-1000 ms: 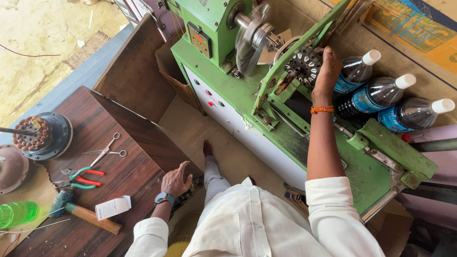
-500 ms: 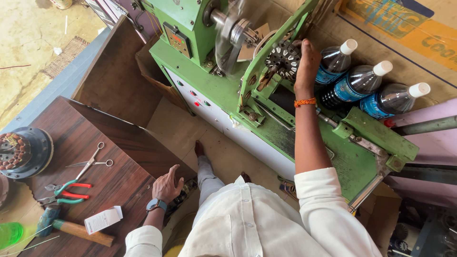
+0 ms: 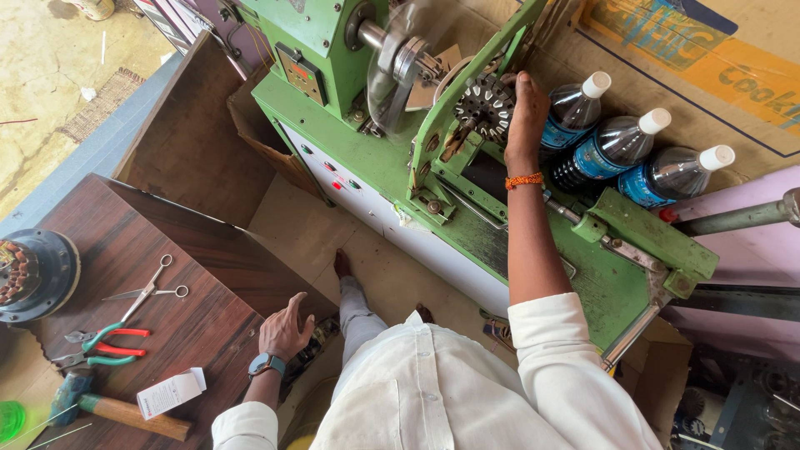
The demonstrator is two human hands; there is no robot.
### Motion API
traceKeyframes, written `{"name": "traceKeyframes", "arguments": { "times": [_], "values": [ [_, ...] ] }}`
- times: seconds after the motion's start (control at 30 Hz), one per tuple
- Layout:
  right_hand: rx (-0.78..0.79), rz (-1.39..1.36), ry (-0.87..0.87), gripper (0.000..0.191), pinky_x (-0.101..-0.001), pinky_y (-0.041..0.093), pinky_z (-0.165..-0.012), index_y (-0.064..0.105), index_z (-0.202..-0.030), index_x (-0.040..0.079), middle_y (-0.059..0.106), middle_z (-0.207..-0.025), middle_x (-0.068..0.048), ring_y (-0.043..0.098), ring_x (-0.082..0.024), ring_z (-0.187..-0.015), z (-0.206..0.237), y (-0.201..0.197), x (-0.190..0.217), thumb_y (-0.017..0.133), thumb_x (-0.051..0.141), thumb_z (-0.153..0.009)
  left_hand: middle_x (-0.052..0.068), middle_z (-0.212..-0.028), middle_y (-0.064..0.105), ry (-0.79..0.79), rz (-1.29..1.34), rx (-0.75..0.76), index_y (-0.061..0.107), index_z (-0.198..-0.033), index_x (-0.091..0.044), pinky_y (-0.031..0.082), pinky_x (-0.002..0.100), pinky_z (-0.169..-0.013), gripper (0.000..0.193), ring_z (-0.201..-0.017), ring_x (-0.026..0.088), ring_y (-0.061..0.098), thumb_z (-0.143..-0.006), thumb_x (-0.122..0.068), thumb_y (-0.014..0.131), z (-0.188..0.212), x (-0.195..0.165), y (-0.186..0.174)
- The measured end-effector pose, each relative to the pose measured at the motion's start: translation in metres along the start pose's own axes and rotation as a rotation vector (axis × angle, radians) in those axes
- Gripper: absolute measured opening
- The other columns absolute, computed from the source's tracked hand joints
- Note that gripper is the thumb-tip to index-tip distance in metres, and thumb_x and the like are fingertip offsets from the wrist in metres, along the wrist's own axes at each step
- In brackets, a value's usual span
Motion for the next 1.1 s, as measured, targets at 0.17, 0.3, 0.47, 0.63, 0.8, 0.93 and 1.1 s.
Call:
{"name": "traceKeyframes", "arguments": {
  "times": [0.17, 0.3, 0.47, 0.63, 0.8, 0.93, 1.1],
  "values": [
    [-0.004, -0.005, 0.023, 0.047, -0.0326, 0.046, -0.084, 0.072, -0.098, 0.0, 0.07, -0.094, -0.006, 0.06, -0.015, -0.089, -0.001, 0.002, 0.002, 0.047, 0.039, -0.108, 0.007, -0.073, 0.07, -0.001, -0.004, -0.002, 0.045, -0.144, -0.022, 0.056, 0.042, -0.074, 0.061, -0.074, 0.028, 0.071, -0.089, -0.042, 0.062, 0.0, -0.002, -0.001],
    [-0.004, 0.016, 0.031, 0.05, -0.0316, 0.045, -0.083, 0.073, -0.099, 0.001, 0.07, -0.093, -0.005, 0.059, -0.015, -0.087, 0.0, 0.002, 0.003, 0.047, 0.042, -0.108, 0.007, -0.073, 0.07, -0.002, -0.006, -0.004, 0.045, -0.144, -0.023, 0.056, 0.041, -0.075, 0.06, -0.073, 0.027, 0.071, -0.09, -0.042, 0.062, 0.0, -0.002, -0.002],
    [-0.002, 0.012, 0.026, 0.051, -0.0312, 0.044, -0.082, 0.073, -0.1, 0.001, 0.069, -0.092, -0.004, 0.058, -0.014, -0.086, 0.0, -0.001, -0.001, 0.047, 0.043, -0.108, 0.006, -0.072, 0.069, -0.002, -0.002, -0.005, 0.046, -0.144, -0.022, 0.056, 0.041, -0.074, 0.061, -0.073, 0.027, 0.071, -0.089, -0.041, 0.062, 0.0, -0.002, -0.001],
    [-0.108, 0.087, -0.094, 0.044, -0.0299, 0.042, -0.075, 0.069, -0.096, 0.0, 0.06, -0.086, -0.003, 0.051, -0.013, -0.08, 0.005, 0.001, 0.01, 0.052, 0.038, -0.111, 0.007, -0.074, 0.07, -0.002, 0.006, -0.013, 0.046, -0.144, -0.022, 0.056, 0.042, -0.075, 0.061, -0.075, 0.027, 0.071, -0.089, -0.041, 0.063, 0.001, -0.003, -0.001],
    [-0.243, 0.021, -0.263, 0.017, -0.0234, 0.041, -0.067, 0.065, -0.11, 0.002, 0.063, -0.093, -0.001, 0.053, -0.004, -0.077, 0.071, -0.007, 0.065, 0.062, 0.018, -0.11, 0.009, -0.077, 0.071, 0.013, 0.031, -0.029, 0.046, -0.145, -0.023, 0.056, 0.043, -0.077, 0.063, -0.078, 0.029, 0.071, -0.087, -0.039, 0.064, -0.003, 0.001, -0.004],
    [0.048, 0.285, -0.102, 0.014, -0.0234, 0.039, -0.059, 0.071, -0.118, 0.005, 0.068, -0.088, -0.002, 0.052, -0.006, -0.067, 0.102, 0.006, 0.095, 0.069, 0.008, -0.104, 0.008, -0.079, 0.071, 0.039, 0.019, -0.054, 0.048, -0.143, -0.022, 0.056, 0.044, -0.077, 0.059, -0.078, 0.03, 0.07, -0.089, -0.039, 0.065, -0.001, 0.002, -0.003],
    [0.12, 0.535, -0.345, 0.018, -0.0259, 0.053, -0.062, 0.069, -0.113, 0.002, 0.071, -0.101, -0.009, 0.069, -0.015, -0.077, 0.101, 0.04, 0.112, 0.074, 0.003, -0.096, 0.008, -0.075, 0.07, 0.02, 0.027, -0.029, 0.047, -0.144, -0.021, 0.056, 0.043, -0.077, 0.061, -0.077, 0.029, 0.071, -0.088, -0.037, 0.066, 0.0, -0.001, -0.008]
  ]
}}
Point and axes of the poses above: each hand's wrist, its own z-axis away from the middle knuckle, its own y-axis out of the palm, x = y × z, the point moved 1 cm from there along -z, towards the middle knuckle
